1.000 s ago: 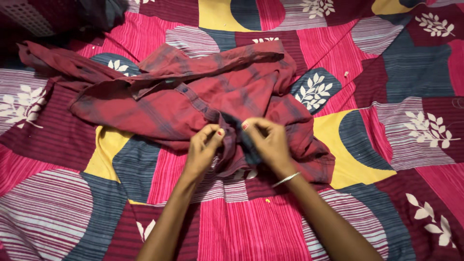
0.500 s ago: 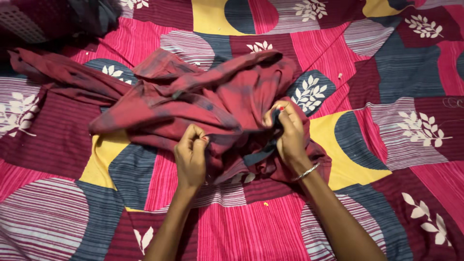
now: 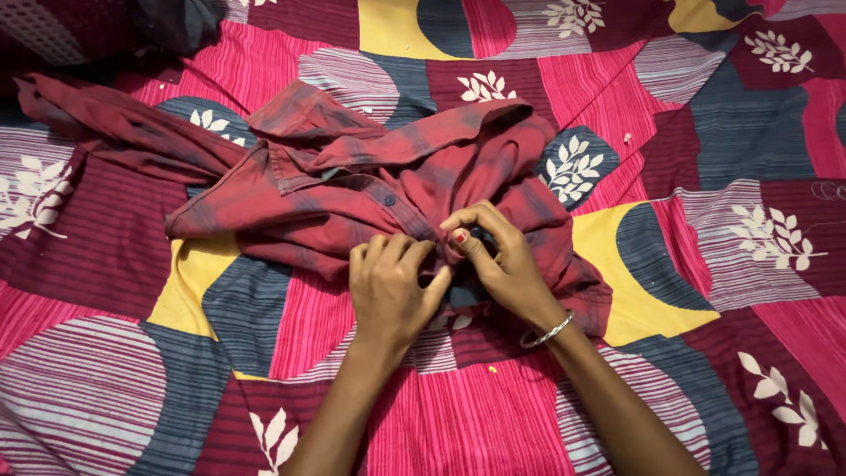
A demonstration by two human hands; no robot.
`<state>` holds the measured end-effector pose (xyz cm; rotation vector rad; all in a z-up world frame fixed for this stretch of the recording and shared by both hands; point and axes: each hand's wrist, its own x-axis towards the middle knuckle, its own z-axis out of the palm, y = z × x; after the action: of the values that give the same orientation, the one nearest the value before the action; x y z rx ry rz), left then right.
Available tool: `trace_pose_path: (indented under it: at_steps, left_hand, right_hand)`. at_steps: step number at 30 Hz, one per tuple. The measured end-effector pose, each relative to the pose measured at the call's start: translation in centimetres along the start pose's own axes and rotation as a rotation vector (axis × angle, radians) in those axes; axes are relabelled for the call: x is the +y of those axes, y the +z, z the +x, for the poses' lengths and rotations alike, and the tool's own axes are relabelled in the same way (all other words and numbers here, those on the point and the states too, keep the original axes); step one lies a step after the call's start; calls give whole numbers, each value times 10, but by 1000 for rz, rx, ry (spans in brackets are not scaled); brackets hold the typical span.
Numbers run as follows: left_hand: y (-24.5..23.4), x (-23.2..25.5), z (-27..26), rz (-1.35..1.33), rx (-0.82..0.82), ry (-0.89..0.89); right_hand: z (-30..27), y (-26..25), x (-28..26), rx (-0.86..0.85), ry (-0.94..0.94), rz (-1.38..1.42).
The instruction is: The person folds a green checkered shirt on a patterned bedsheet, smoothing and aligning it before placing it on a metal rack. Then the person picks up a maroon shirt from a laundry basket and begins buttoning it.
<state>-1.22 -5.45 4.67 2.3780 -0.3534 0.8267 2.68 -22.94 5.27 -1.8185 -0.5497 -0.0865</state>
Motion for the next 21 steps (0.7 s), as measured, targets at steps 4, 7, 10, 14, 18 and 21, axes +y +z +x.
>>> trace_pose_path:
  at_steps: [4,7,10,14,18,21]
  left_hand:
    - [13,-3,-8,-76,4,-116]
    - [13,-3,-7,-224,-13,-292]
    - [11,-6,-6,-405,-61,-471]
    - [13,-13,-9,-504,-39,-563]
    - [21,-16,-12,-464,-35,-549]
    - [24,-18,-13,-471,-37,-548]
  right_hand:
    - [-2,0,2,48,50,24]
    - [-3,1,-6,70,-42,-228]
    - [-4,8,-13,20,-130,-430]
    - [-5,8,-18,-1,-201,-678]
    - [-7,10,-15,-21,-272,-764]
    - [-6,14,-9,-27,-309,-873]
